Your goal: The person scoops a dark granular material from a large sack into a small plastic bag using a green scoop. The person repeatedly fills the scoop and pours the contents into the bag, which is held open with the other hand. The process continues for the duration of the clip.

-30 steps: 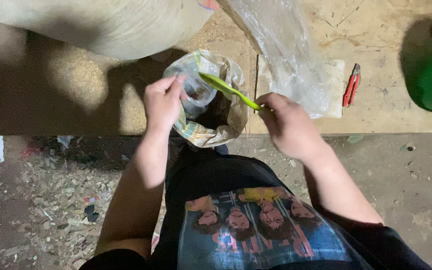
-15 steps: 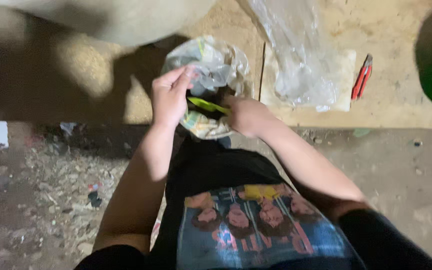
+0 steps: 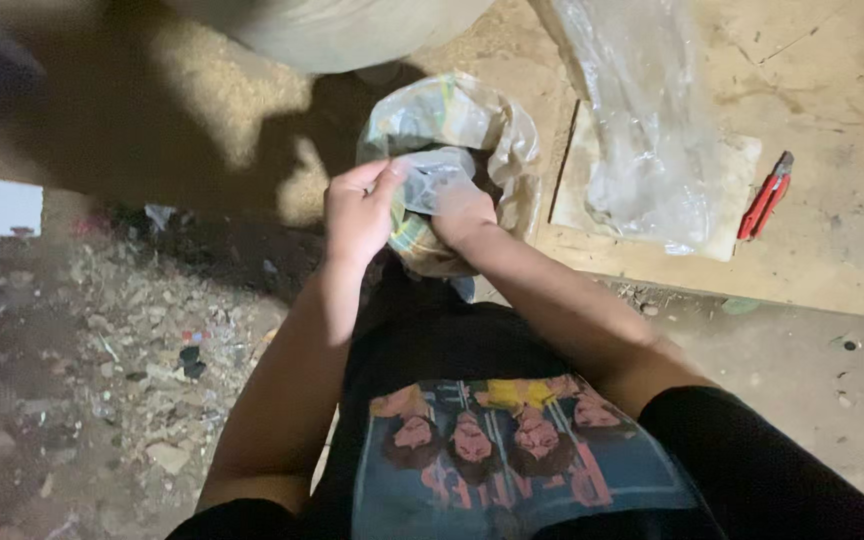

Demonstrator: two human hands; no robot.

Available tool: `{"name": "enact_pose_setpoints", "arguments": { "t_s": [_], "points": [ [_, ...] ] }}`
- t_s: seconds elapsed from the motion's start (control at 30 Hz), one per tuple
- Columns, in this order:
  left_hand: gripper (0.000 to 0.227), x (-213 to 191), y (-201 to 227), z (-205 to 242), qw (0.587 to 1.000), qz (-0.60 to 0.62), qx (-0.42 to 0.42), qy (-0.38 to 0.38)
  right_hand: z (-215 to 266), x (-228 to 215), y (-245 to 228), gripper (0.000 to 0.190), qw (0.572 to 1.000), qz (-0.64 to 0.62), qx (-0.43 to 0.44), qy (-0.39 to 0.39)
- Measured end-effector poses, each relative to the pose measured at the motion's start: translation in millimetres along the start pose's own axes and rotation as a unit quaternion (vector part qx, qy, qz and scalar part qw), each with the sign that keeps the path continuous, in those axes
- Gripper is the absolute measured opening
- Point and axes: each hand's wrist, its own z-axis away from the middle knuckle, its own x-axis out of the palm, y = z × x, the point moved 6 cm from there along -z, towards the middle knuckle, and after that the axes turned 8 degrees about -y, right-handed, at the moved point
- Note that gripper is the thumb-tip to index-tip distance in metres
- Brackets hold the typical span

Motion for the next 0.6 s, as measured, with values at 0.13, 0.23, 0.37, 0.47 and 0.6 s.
{"name": "enact_pose_setpoints", "arguments": {
  "t_s": [0.13,0.23,0.37,0.47,0.6],
  "points": [
    [0.029,9,-29,-4,0.984,0.176,-0.005,-0.023,-13,15,10,0.040,0.995,-0.004,-0.092,-0.030],
    [0.027,10,-40,-14,0.979,0.206,0.006,-0.004,-39,28,19,0.049,0.973,-0.022,-0.228,0.025],
    [0.025,13,-44,-18,0.978,0.208,-0.005,-0.006,-48,37,40,0.041,0.974,-0.148,-0.135,-0.107],
    [0.025,8,-43,-21,0.980,0.198,-0.014,0.000,-19,16,44,0.034,0.933,-0.308,-0.039,-0.184],
    [0.025,-11,-36,-28,0.969,0.243,-0.006,0.042,28,-24,44,0.029,0.909,-0.370,-0.025,-0.188]
  ]
}}
